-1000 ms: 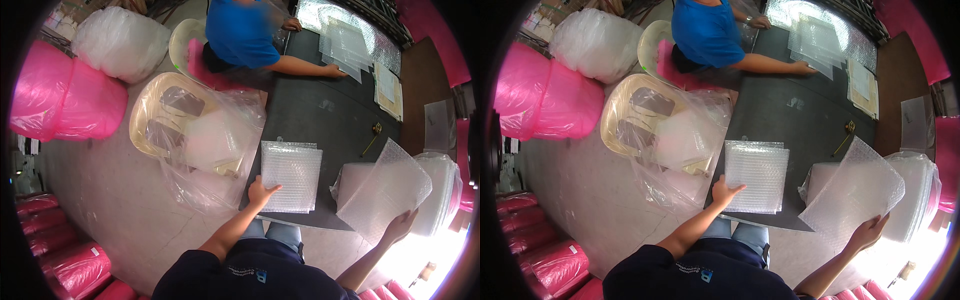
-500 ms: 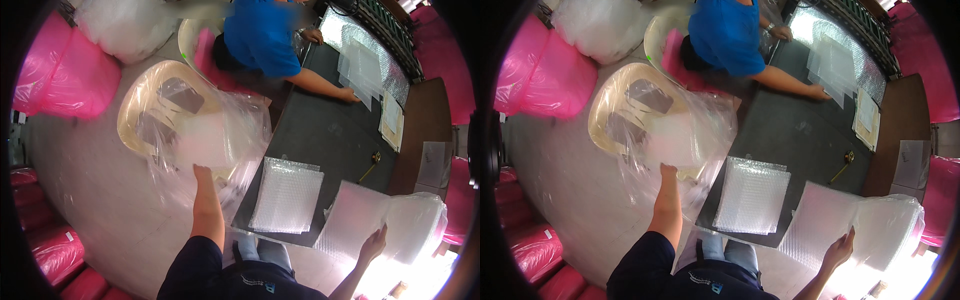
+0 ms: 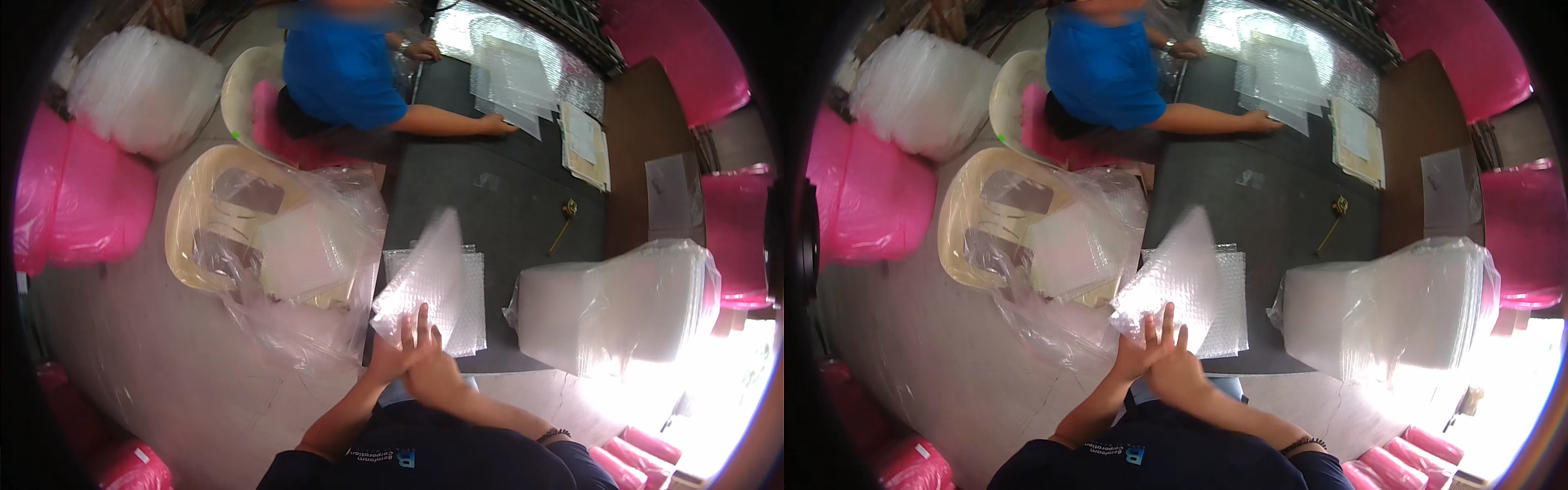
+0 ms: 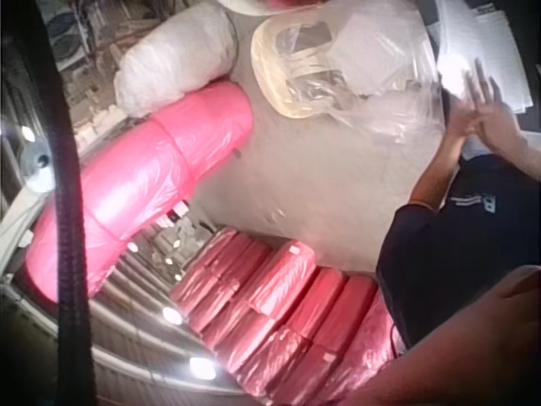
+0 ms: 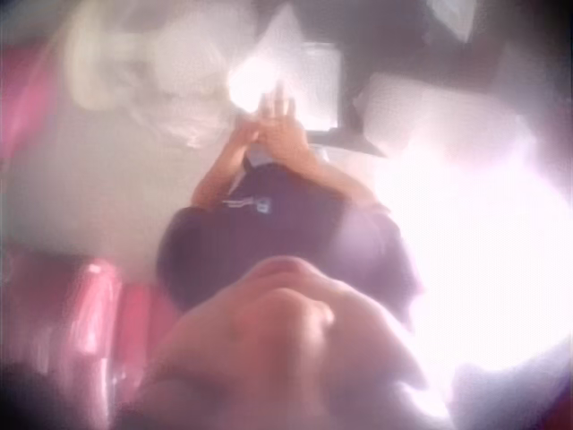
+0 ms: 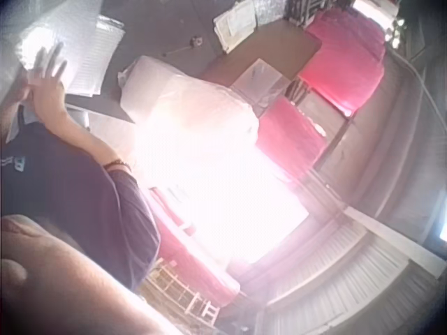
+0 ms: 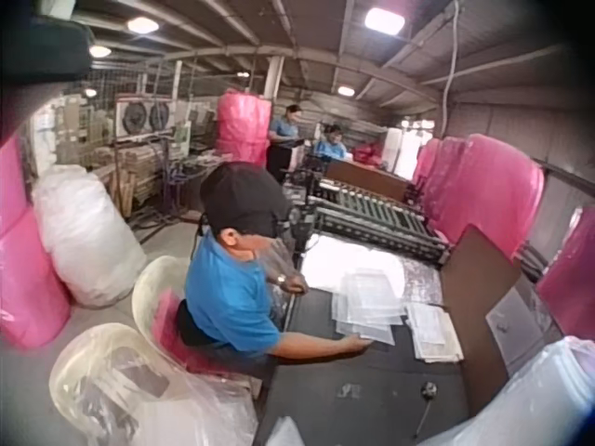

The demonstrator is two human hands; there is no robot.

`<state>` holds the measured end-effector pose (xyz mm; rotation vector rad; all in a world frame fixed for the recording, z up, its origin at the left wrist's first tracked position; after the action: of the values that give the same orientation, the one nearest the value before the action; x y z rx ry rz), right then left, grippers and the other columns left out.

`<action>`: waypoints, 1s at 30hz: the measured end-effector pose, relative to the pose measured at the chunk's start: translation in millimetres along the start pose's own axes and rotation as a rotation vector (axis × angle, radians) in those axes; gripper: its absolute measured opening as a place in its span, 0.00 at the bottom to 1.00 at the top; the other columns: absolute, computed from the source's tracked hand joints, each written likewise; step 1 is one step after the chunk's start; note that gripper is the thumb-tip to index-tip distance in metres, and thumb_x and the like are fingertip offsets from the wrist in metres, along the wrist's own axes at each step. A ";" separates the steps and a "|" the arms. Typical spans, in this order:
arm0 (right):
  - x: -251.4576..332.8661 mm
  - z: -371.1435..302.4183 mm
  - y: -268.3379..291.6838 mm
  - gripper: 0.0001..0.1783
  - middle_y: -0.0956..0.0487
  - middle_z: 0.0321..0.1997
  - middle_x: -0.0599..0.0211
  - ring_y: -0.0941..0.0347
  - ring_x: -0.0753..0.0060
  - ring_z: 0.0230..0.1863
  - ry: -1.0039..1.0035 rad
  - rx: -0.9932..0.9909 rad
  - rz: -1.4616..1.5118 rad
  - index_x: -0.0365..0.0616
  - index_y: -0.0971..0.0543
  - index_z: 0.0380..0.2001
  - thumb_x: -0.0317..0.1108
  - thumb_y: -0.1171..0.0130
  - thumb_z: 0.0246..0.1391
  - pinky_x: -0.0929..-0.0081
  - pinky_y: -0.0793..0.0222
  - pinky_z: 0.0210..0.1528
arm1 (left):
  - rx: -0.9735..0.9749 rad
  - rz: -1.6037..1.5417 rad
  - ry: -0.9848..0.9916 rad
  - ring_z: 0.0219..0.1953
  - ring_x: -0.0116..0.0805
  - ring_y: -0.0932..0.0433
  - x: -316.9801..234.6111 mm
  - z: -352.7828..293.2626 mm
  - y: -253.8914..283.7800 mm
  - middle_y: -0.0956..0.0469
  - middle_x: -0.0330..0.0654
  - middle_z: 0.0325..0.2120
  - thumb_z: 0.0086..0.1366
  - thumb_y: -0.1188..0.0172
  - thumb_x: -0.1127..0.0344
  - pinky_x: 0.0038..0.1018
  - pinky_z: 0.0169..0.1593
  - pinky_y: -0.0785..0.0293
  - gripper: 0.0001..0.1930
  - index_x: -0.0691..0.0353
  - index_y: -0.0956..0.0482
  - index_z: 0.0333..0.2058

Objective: The person stacks sheets of bubble wrap on a table, organizing them into neat piles. They repeatedly pick up sheets, align them, and place them on top of existing stacks while another person works nearby.

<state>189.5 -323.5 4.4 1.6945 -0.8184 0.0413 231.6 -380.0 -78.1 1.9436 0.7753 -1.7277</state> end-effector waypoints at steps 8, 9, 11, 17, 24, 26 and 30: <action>-267.9 -39.3 -36.3 0.68 0.38 0.56 0.44 0.39 0.45 0.56 -0.799 -0.296 0.227 0.36 0.55 0.62 0.52 0.25 0.22 0.56 0.45 0.58 | -0.180 0.426 0.375 0.44 0.35 0.28 90.2 44.6 -9.5 0.27 0.46 0.41 0.48 0.31 0.62 0.29 0.49 0.33 0.29 0.69 0.32 0.45; -290.6 -40.3 -70.5 0.68 0.38 0.56 0.45 0.39 0.47 0.56 -0.873 -0.207 0.290 0.36 0.55 0.62 0.50 0.24 0.21 0.57 0.44 0.58 | -0.364 0.690 0.397 0.45 0.35 0.29 96.4 38.4 -0.1 0.27 0.46 0.41 0.46 0.30 0.61 0.29 0.49 0.34 0.31 0.70 0.32 0.46; -296.6 -37.8 -94.3 0.67 0.37 0.55 0.47 0.38 0.51 0.56 -0.799 -0.409 0.534 0.35 0.53 0.61 0.48 0.23 0.20 0.61 0.43 0.57 | -0.226 0.446 0.405 0.45 0.35 0.29 116.1 21.8 -12.7 0.27 0.47 0.41 0.45 0.29 0.60 0.29 0.49 0.34 0.33 0.71 0.33 0.46; -262.4 -69.5 -51.8 0.53 0.37 0.57 0.54 0.40 0.61 0.57 -0.522 -0.275 1.358 0.36 0.41 0.54 0.36 0.23 0.21 0.67 0.44 0.58 | 0.470 0.105 0.125 0.45 0.32 0.28 45.7 33.2 -39.8 0.26 0.41 0.43 0.43 0.28 0.62 0.27 0.49 0.33 0.32 0.64 0.31 0.47; -247.9 -122.4 -30.4 0.55 0.38 0.59 0.56 0.41 0.65 0.58 -0.259 -0.506 1.003 0.43 0.41 0.57 0.41 0.23 0.23 0.70 0.46 0.60 | 0.718 0.130 0.122 0.44 0.37 0.26 98.2 56.4 -71.1 0.24 0.42 0.39 0.46 0.31 0.64 0.31 0.49 0.31 0.24 0.66 0.27 0.43; -269.7 -147.7 -34.6 0.54 0.36 0.58 0.58 0.40 0.65 0.57 -0.484 -0.559 1.069 0.43 0.40 0.57 0.42 0.23 0.24 0.69 0.45 0.59 | 0.819 0.060 0.081 0.43 0.38 0.26 46.5 48.4 -126.5 0.23 0.43 0.39 0.51 0.35 0.65 0.32 0.48 0.30 0.20 0.66 0.27 0.43; -231.4 -293.7 121.8 0.46 0.29 0.49 0.58 0.34 0.61 0.51 -0.643 -1.040 1.167 0.38 0.34 0.52 0.36 0.26 0.25 0.67 0.38 0.53 | 1.030 -0.100 -0.245 0.53 0.35 0.35 -91.2 21.0 -224.6 0.30 0.41 0.48 0.56 0.57 0.35 0.34 0.56 0.40 0.36 0.65 0.30 0.46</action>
<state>64.6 38.1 95.3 0.0810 -1.8072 -0.1215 62.3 -235.8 20.5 2.1768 -0.1967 -2.6805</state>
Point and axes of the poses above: each hand's wrist, its own z-axis towards the middle knuckle, its own y-axis out of the back of the hand, x = y × z, the point moved 9 cm from there along z, towards the middle knuckle
